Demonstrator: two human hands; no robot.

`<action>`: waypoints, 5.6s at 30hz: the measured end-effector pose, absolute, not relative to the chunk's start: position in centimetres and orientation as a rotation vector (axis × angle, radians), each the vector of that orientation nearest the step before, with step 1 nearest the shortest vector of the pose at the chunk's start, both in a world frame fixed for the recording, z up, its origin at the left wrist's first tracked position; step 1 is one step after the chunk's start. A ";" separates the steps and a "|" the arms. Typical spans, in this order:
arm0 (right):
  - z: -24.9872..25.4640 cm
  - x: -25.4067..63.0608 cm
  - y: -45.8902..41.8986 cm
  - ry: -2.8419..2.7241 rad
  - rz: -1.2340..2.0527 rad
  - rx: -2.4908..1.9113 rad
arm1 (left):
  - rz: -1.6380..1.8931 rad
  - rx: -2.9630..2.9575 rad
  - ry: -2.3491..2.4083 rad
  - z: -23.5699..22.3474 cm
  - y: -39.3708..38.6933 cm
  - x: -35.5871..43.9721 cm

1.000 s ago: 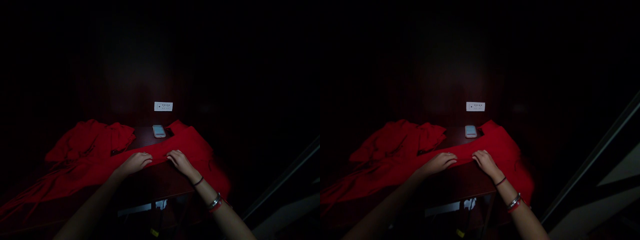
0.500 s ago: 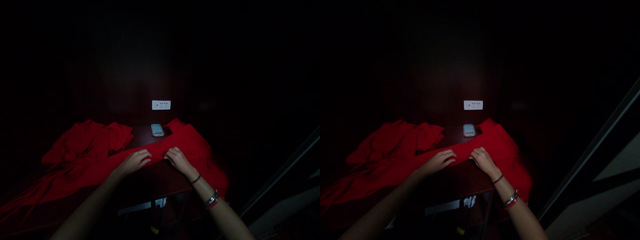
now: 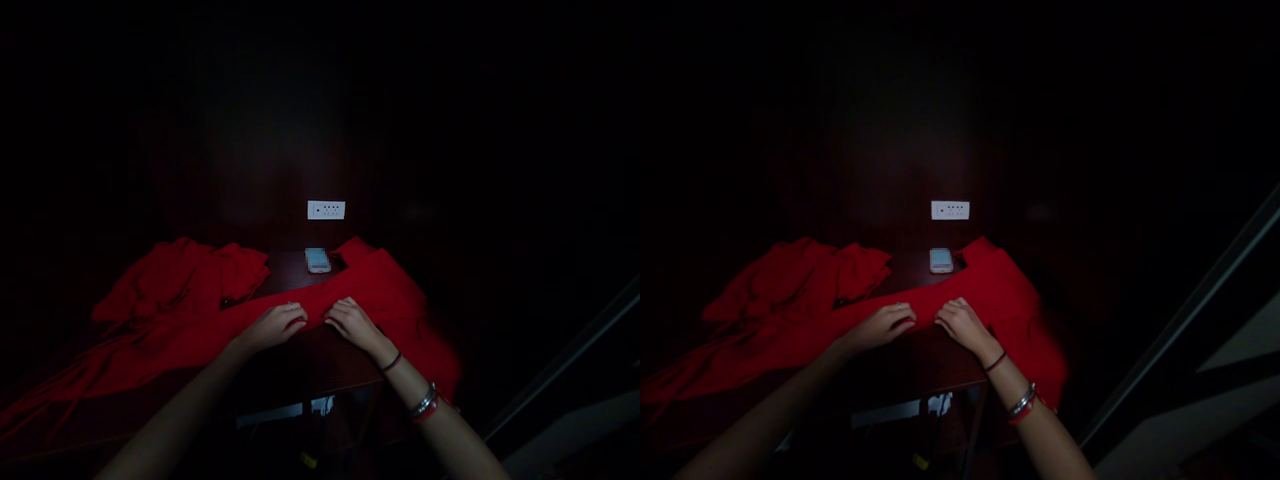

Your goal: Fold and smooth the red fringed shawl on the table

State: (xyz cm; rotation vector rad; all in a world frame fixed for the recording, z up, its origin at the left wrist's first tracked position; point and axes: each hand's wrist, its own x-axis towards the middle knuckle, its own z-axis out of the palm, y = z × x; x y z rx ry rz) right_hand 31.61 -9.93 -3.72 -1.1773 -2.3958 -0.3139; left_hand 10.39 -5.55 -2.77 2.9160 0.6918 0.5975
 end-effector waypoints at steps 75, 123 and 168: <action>-3.7 32.8 -10.1 -2.220 -0.405 -1.261 | 0.335 3.031 1.099 -2.5 -6.7 7.5; -2.9 23.8 -4.6 -2.229 0.167 -0.944 | 0.701 2.868 1.618 -3.5 -8.8 5.1; -2.0 24.6 -5.2 -2.141 0.141 -0.874 | 0.793 2.979 1.725 -2.4 -7.0 7.9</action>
